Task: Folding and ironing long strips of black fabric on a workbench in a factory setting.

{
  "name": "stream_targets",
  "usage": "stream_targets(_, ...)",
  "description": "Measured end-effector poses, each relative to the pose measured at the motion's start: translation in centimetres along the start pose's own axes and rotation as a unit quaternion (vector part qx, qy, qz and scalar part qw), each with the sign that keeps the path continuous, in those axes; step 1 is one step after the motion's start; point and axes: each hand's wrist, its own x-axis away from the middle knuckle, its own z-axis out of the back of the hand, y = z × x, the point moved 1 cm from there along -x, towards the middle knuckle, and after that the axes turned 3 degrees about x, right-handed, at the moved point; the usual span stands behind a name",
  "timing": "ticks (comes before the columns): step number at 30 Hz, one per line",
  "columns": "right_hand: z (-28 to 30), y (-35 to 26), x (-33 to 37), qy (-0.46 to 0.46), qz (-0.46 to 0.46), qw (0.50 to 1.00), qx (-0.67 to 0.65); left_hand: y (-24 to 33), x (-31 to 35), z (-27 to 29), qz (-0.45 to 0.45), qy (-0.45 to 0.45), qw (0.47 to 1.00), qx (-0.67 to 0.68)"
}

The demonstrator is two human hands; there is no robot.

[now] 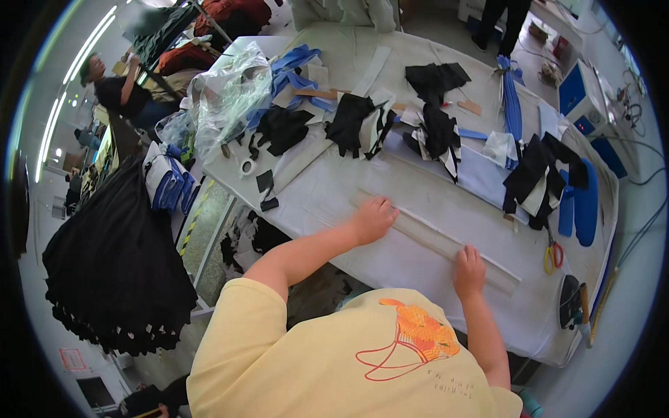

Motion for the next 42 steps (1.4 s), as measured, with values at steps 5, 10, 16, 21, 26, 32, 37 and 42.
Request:
stream_targets(5, -1.0, 1.1, 0.3, -0.003, 0.010, 1.000, 0.015, 0.8, -1.1, 0.0, 0.001, -0.068, 0.996, -0.054)
stream_targets(10, -2.7, 0.9, 0.1, -0.013, 0.011, 0.997, 0.074, 1.9, -1.8, -0.4, 0.069, -0.133, 0.987, -0.050)
stream_targets(16, -3.3, 1.4, 0.3, -0.001, -0.015, 0.999, 0.047, 3.1, -1.2, 1.0, 0.114, -0.166, 0.979, -0.013)
stream_targets(21, -2.1, 1.0, 0.1, -0.001, 0.026, 1.000, 0.006, 4.0, -1.2, 1.1, 0.173, -0.165, 0.971, 0.005)
stream_targets(26, -2.8, 1.5, -0.1, -0.023, 0.035, 0.997, 0.066, 4.2, -1.3, -0.2, 0.163, -0.110, 0.980, 0.007)
stream_targets(32, -4.1, 2.5, -0.7, -0.041, 0.018, 0.993, 0.111, 4.0, -0.5, -1.5, 0.133, -0.051, 0.990, -0.003)
stream_targets(37, -0.9, 2.4, -1.7, -0.044, 0.029, 0.997, 0.063, 4.4, -0.4, -1.3, 0.107, -0.005, 0.994, 0.037)
stream_targets(42, 0.4, 4.3, -1.8, -0.112, -0.004, 0.993, -0.024, 3.7, -1.6, -3.1, 0.029, 0.085, 0.995, 0.053)
